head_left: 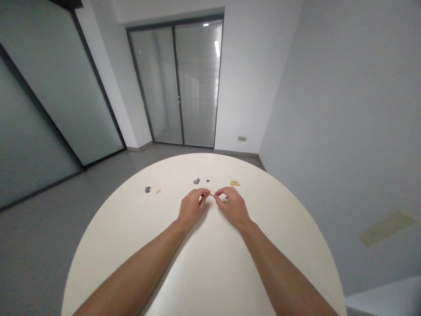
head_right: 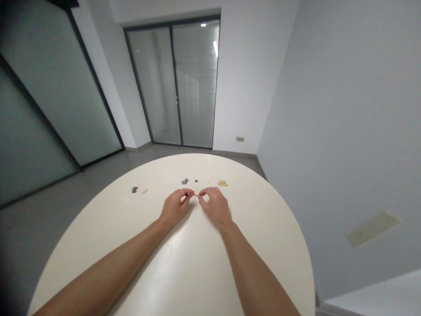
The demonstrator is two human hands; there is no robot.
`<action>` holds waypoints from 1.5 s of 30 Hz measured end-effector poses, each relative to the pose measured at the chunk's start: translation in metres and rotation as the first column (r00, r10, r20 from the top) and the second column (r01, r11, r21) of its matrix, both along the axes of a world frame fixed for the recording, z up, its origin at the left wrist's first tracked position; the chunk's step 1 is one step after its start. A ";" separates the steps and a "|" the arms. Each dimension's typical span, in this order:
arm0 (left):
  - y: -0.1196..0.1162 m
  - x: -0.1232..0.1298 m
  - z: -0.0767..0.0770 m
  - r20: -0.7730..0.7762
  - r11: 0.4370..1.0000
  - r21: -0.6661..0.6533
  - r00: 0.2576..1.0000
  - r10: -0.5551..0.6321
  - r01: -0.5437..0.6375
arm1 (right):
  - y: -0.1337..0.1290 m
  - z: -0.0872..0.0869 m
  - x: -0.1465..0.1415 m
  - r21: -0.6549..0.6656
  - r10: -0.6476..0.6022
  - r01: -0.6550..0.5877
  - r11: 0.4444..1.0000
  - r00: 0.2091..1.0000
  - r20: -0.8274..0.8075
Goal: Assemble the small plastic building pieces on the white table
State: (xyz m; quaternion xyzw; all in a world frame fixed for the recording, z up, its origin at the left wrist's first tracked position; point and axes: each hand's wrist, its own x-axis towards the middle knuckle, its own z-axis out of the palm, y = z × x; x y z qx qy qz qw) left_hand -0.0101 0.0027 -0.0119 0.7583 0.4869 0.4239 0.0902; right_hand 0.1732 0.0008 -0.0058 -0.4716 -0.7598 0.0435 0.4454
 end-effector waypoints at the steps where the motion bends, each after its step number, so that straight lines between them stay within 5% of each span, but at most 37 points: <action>1: 0.000 0.000 0.000 -0.002 1.000 0.002 1.000 -0.002 0.002 | 0.000 0.000 0.000 0.000 0.000 0.000 1.000 1.000 0.000; 13: -0.001 0.002 -0.001 -0.049 0.996 0.061 0.997 -0.062 0.065 | -0.003 0.003 -0.001 0.000 0.008 -0.008 1.000 1.000 0.007; 45: -0.005 0.003 0.004 -0.005 0.995 0.017 0.995 0.096 -0.096 | 0.002 0.002 0.002 0.034 0.007 -0.007 0.999 1.000 -0.001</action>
